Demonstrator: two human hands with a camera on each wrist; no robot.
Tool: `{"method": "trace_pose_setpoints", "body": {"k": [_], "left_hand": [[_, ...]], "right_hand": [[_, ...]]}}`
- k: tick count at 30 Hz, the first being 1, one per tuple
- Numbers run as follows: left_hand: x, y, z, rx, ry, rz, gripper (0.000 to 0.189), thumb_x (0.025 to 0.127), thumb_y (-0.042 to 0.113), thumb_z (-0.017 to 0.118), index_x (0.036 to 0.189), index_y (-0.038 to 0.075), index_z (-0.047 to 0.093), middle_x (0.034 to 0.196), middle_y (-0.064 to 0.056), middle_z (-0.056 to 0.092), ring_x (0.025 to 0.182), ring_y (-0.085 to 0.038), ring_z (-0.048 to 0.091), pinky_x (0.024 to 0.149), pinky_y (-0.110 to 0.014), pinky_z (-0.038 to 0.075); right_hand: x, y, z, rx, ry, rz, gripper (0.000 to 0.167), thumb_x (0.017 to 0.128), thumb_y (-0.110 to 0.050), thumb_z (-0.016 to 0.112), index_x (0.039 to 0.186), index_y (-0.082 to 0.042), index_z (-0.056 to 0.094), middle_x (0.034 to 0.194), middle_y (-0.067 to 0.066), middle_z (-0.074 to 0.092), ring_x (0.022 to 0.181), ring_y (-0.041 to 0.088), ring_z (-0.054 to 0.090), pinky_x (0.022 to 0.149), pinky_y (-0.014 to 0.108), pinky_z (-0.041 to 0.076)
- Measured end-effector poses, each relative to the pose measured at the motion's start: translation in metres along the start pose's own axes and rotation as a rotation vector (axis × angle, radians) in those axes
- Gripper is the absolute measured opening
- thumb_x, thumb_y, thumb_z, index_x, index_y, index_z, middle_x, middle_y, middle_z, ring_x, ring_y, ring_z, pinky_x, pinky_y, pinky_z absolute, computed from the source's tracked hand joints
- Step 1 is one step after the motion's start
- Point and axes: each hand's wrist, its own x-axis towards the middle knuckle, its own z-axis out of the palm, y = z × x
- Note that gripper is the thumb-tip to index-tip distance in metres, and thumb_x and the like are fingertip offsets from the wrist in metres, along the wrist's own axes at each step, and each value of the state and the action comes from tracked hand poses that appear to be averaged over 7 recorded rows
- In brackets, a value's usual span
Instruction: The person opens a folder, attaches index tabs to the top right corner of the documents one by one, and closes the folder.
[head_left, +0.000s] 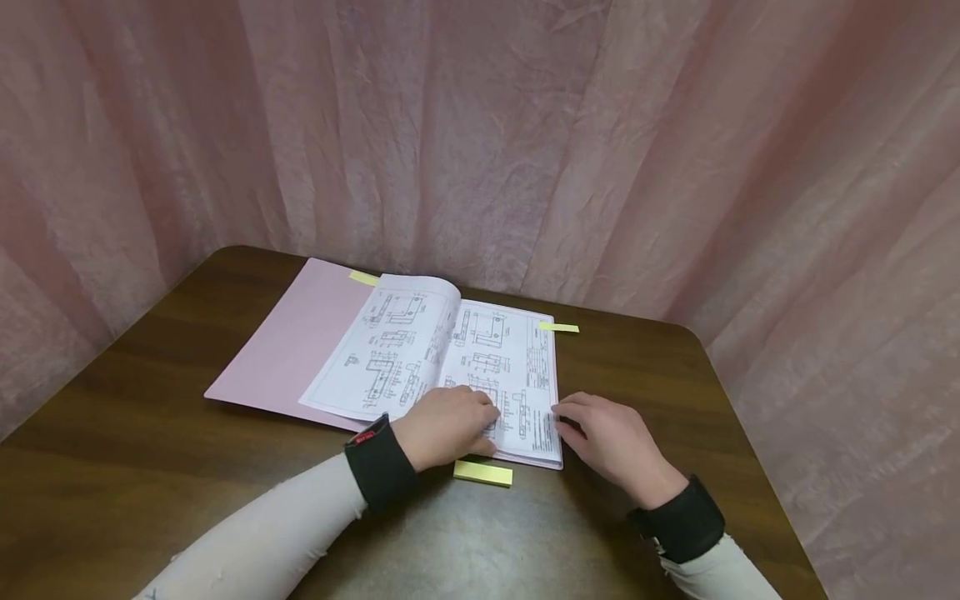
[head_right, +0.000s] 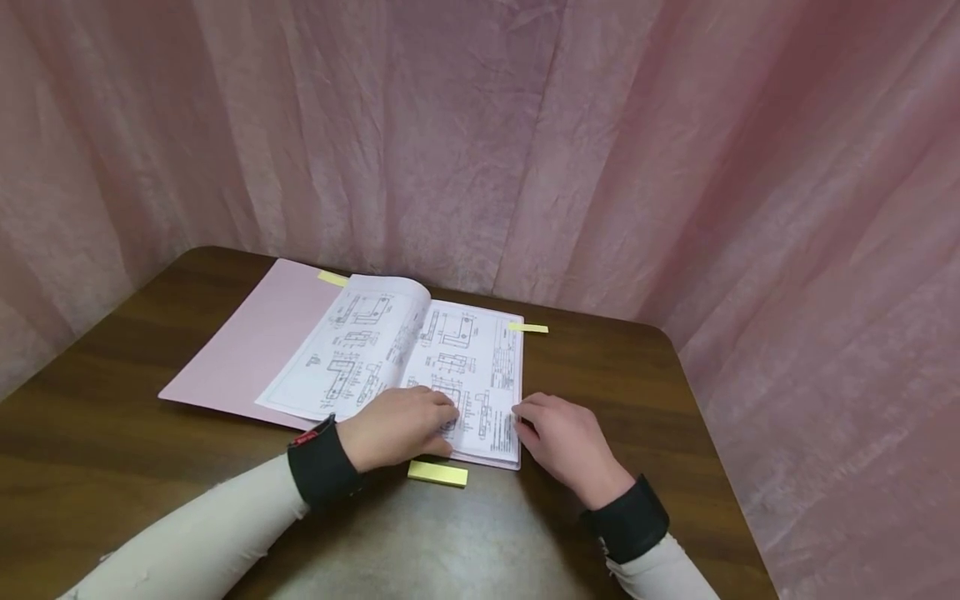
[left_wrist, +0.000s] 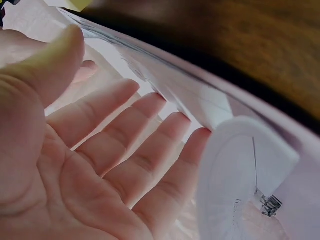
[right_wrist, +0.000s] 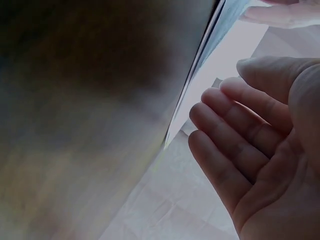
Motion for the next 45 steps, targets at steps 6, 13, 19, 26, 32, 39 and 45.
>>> {"method": "trace_pose_setpoints", "body": {"k": [6,13,19,26,32,39,45], "left_hand": [[0.000,0.001,-0.001,0.012,0.074,0.028,0.006,0.103,0.018,0.079,0.098,0.015,0.082,0.083,0.003,0.071,0.069,-0.013,0.057,0.064,-0.030,0.048],[0.002,0.006,0.002,0.075,0.129,0.035,0.013,0.105,0.014,0.075,0.093,0.015,0.079,0.076,0.004,0.067,0.062,-0.010,0.050,0.058,-0.028,0.044],[0.003,0.009,0.005,0.081,0.169,0.017,0.008,0.104,0.015,0.077,0.096,0.013,0.079,0.079,0.003,0.068,0.063,-0.009,0.052,0.058,-0.028,0.046],[0.002,0.012,0.003,0.111,0.223,-0.027,0.006,0.101,0.015,0.080,0.101,0.010,0.077,0.083,0.001,0.069,0.064,-0.010,0.054,0.057,-0.028,0.047],[-0.002,0.012,0.004,0.151,0.306,-0.046,0.008,0.101,0.014,0.081,0.100,0.008,0.075,0.085,-0.001,0.069,0.068,-0.014,0.063,0.059,-0.030,0.053],[-0.007,0.008,0.005,0.225,0.423,-0.054,0.014,0.096,0.012,0.084,0.098,0.006,0.072,0.082,-0.004,0.066,0.066,-0.017,0.064,0.056,-0.030,0.052],[-0.013,0.005,0.001,0.264,0.461,-0.091,0.012,0.097,0.010,0.081,0.096,0.005,0.070,0.080,-0.005,0.065,0.063,-0.018,0.062,0.054,-0.030,0.049]], "right_hand": [[-0.004,0.005,-0.001,0.006,0.080,0.012,0.026,0.094,-0.016,0.090,0.120,-0.012,0.085,0.113,0.000,0.079,0.097,0.017,0.075,0.083,0.042,0.063],[-0.005,0.006,-0.002,0.008,0.110,-0.003,0.020,0.093,-0.012,0.091,0.112,-0.011,0.086,0.105,-0.001,0.079,0.090,0.016,0.075,0.077,0.041,0.062],[-0.006,0.006,-0.001,-0.005,0.085,0.009,0.014,0.093,-0.012,0.090,0.107,-0.014,0.087,0.099,-0.004,0.078,0.083,0.012,0.071,0.073,0.038,0.060],[-0.005,-0.001,-0.003,0.002,0.060,-0.022,0.015,0.091,-0.014,0.092,0.105,-0.015,0.087,0.099,-0.005,0.078,0.081,0.009,0.068,0.073,0.035,0.059],[0.001,-0.006,-0.001,0.017,0.043,-0.088,0.024,0.090,-0.014,0.094,0.113,-0.014,0.086,0.110,-0.002,0.080,0.093,0.013,0.074,0.081,0.037,0.062],[0.007,-0.012,0.001,0.048,-0.017,-0.111,0.035,0.090,-0.018,0.094,0.123,-0.013,0.084,0.123,0.003,0.080,0.110,0.018,0.076,0.091,0.042,0.063],[0.009,-0.014,0.004,0.032,-0.074,-0.122,0.033,0.092,-0.021,0.093,0.123,-0.014,0.084,0.121,0.001,0.081,0.112,0.017,0.076,0.093,0.041,0.062]]}}
